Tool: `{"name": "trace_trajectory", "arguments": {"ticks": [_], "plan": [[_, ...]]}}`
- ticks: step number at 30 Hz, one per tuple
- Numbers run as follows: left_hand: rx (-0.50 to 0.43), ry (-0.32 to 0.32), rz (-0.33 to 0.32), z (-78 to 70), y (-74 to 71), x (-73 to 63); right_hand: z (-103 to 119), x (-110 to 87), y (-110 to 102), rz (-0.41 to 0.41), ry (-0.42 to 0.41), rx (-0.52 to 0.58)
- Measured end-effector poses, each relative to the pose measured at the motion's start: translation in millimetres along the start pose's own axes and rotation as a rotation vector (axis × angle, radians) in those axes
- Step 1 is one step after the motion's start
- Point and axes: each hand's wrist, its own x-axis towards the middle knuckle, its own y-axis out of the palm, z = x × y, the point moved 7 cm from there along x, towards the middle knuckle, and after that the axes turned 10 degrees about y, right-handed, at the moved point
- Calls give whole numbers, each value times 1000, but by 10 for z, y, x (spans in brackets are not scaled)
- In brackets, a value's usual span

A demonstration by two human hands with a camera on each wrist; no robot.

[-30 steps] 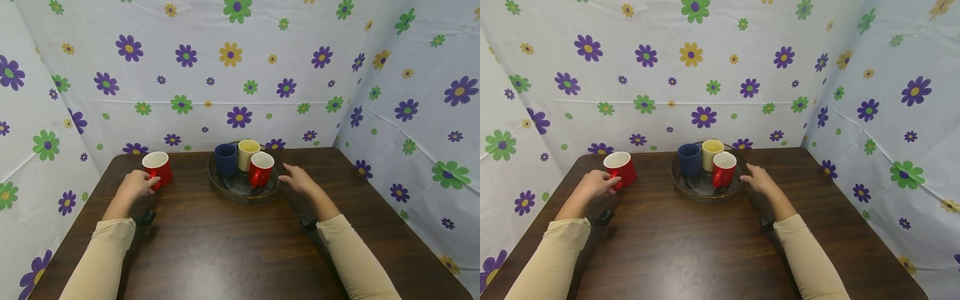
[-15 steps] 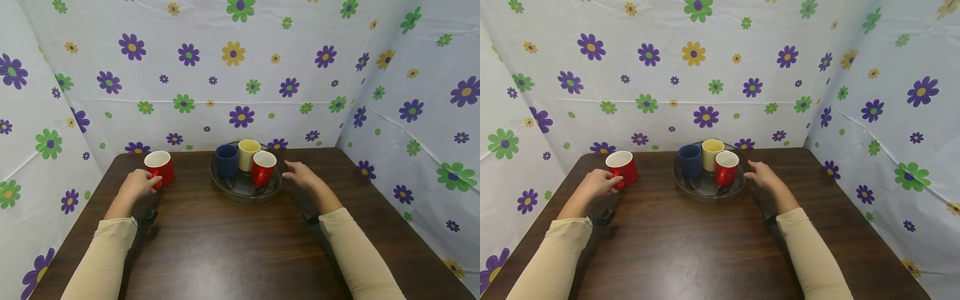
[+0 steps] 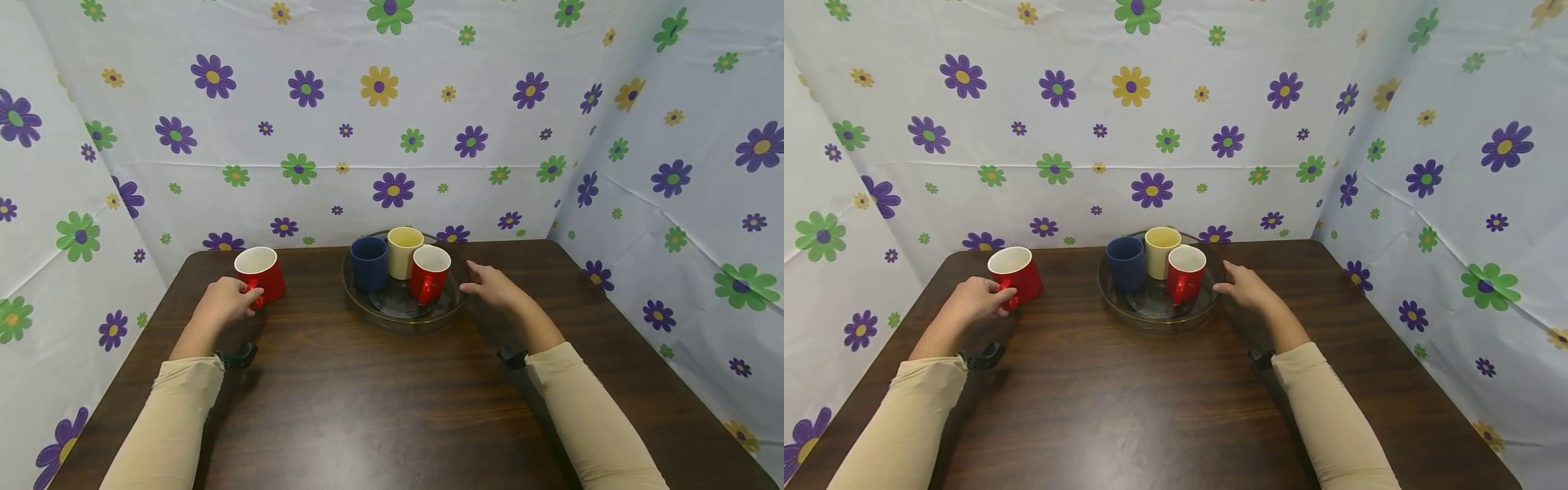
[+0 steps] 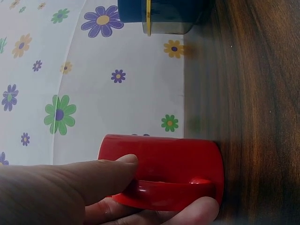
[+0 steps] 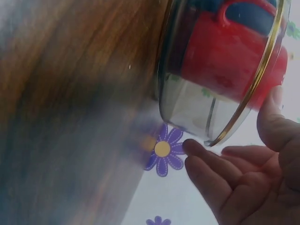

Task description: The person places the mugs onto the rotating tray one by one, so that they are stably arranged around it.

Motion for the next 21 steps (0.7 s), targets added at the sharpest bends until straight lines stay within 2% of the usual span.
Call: {"name": "trace_trajectory", "arguments": {"ticks": [7,21], "plan": [[2,4,2,-18,-17,-7,25,-3,26,-16,-21,-87],[-1,0,11,-15,-3,-14,-12,72,8,5,-21,-54]]}}
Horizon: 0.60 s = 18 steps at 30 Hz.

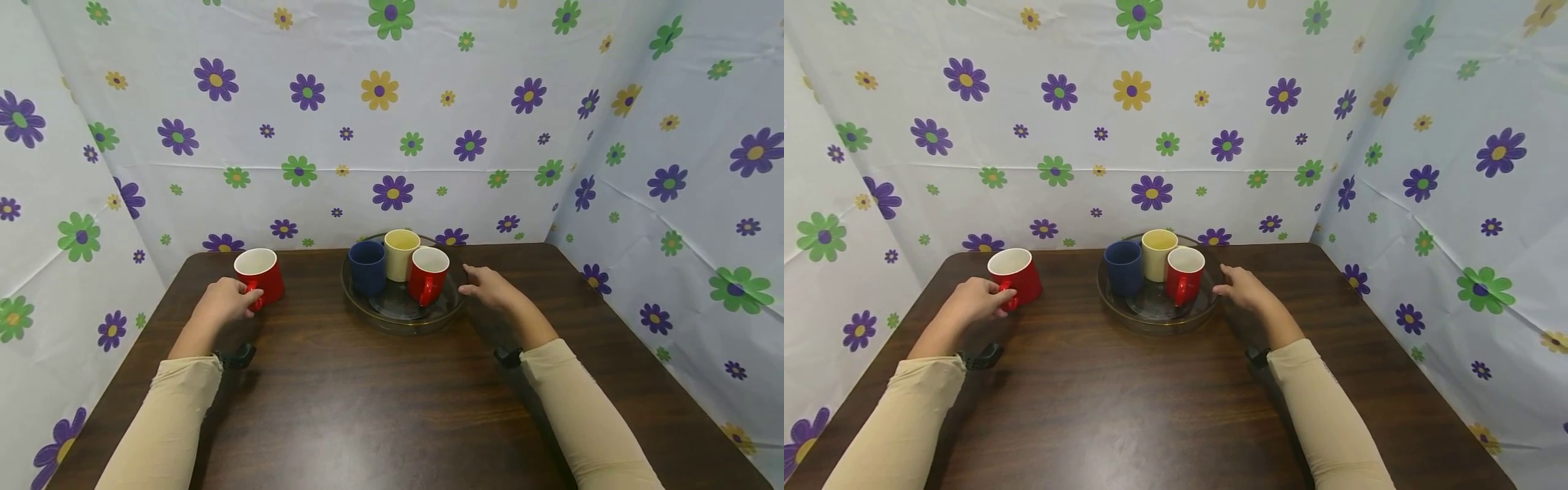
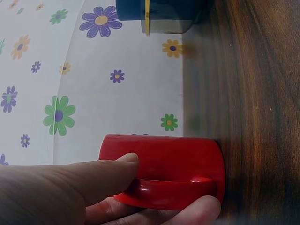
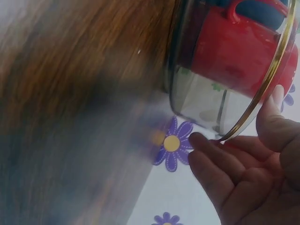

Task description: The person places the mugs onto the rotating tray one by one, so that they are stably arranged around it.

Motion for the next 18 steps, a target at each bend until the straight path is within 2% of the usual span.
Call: {"name": "trace_trajectory", "arguments": {"ticks": [8,18], "plan": [[-11,-17,14,12,8,-11,-38,41,22,6,-26,36],[-18,-31,11,3,-16,-20,-62,40,-15,-29,17,69]]}}
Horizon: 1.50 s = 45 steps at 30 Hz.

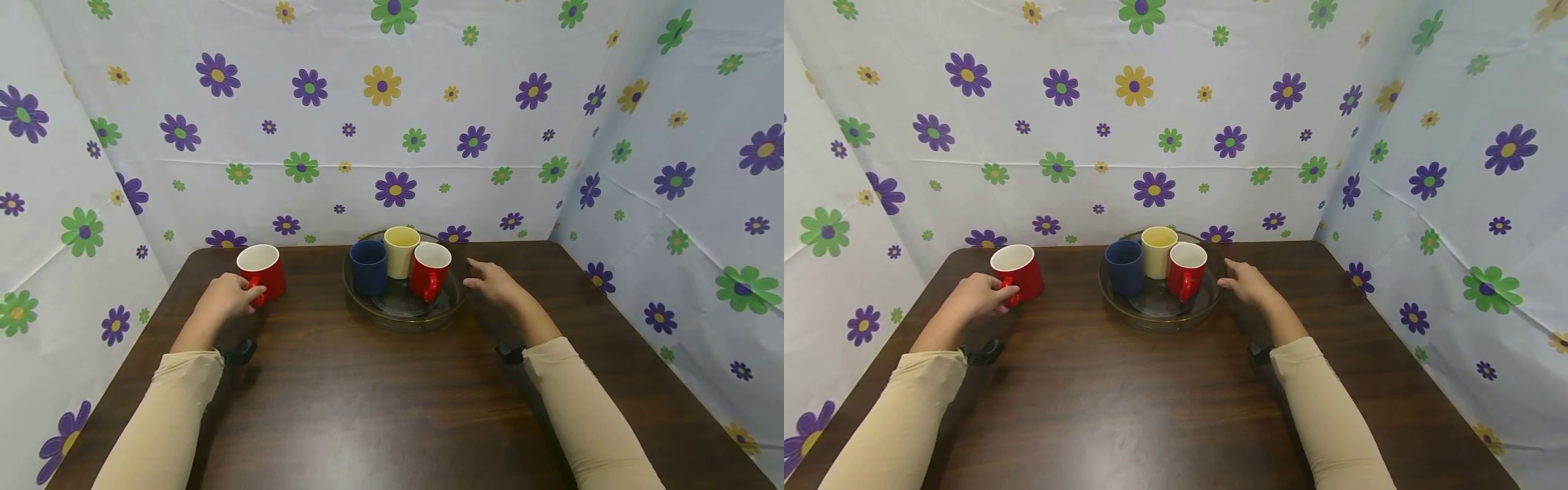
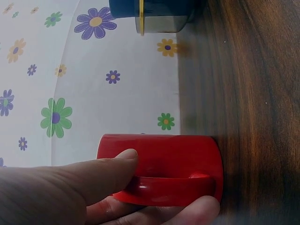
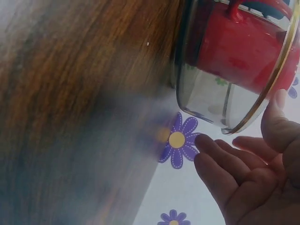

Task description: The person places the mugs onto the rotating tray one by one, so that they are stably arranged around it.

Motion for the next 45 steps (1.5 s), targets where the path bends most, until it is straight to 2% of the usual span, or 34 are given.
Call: {"name": "trace_trajectory", "arguments": {"ticks": [7,10,22,27,36,39,45], "plan": [[15,6,1,19,9,-1,9,-65,44,40,-8,43],[18,11,-5,18,5,1,28,-74,47,41,-19,29],[23,-11,6,45,39,-13,47,-21,40,76,-22,7],[26,-12,-2,36,35,-5,19,11,29,94,6,36],[49,-4,-15,44,36,13,14,18,13,82,-11,58],[11,-7,-18,58,40,9,26,-9,35,102,-7,77],[-148,-3,-63,65,44,0,32,-18,32,89,-11,78]]}}
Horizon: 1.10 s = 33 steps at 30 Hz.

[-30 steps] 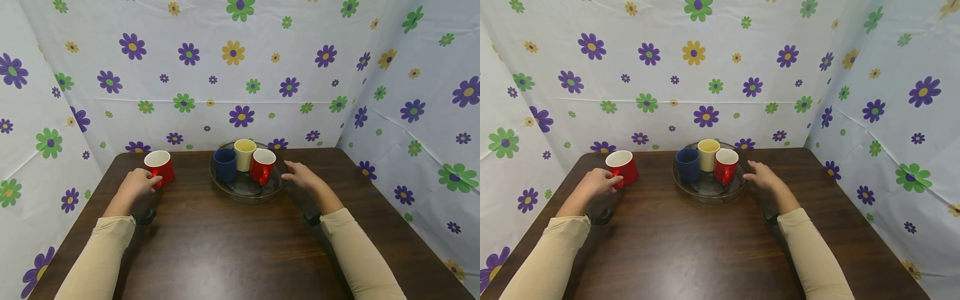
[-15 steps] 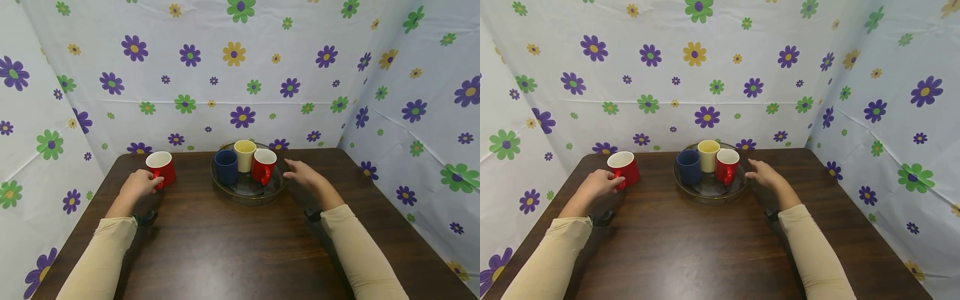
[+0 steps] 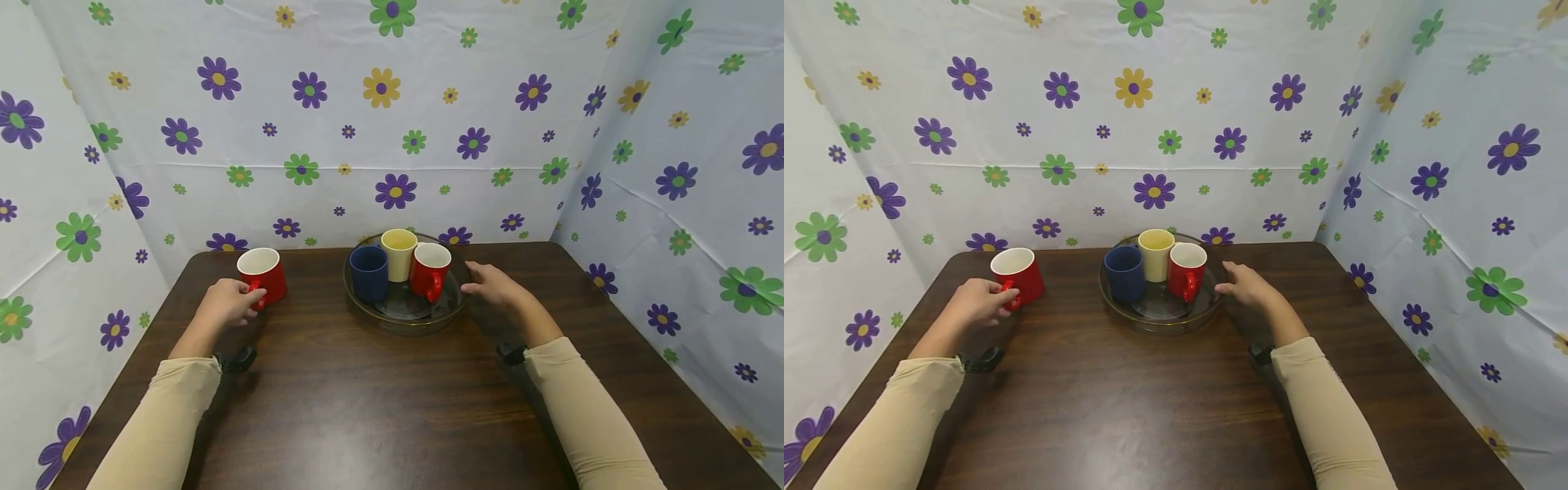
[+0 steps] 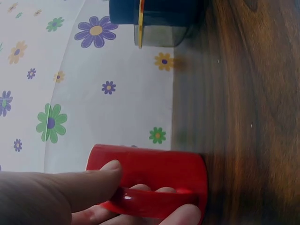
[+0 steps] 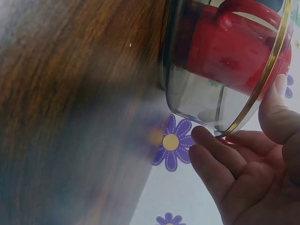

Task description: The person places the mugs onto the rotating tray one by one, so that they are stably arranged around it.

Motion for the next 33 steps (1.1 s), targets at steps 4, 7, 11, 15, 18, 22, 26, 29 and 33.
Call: {"name": "trace_trajectory", "arguments": {"ticks": [4,7,11,15,18,22,26,29,33], "plan": [[-80,-25,-13,10,16,-11,-15,29,0,-1,-14,-13],[-145,-52,-4,20,39,-13,-32,38,-1,3,-12,-6],[-217,-67,8,40,59,-3,-22,37,-12,-4,-21,-20],[-290,-61,16,70,76,10,-7,44,-20,-14,-34,-49],[-346,-55,24,89,94,20,-10,52,-19,-14,-37,-52],[-412,-68,24,111,96,20,-17,45,-15,-15,-40,-56],[-460,-92,7,137,82,10,-23,39,-9,-7,-25,-33],[-391,-80,-20,130,57,-10,-24,37,-5,-2,-17,-16],[-165,-32,-79,76,10,-36,-25,23,-6,1,-16,-14]]}}
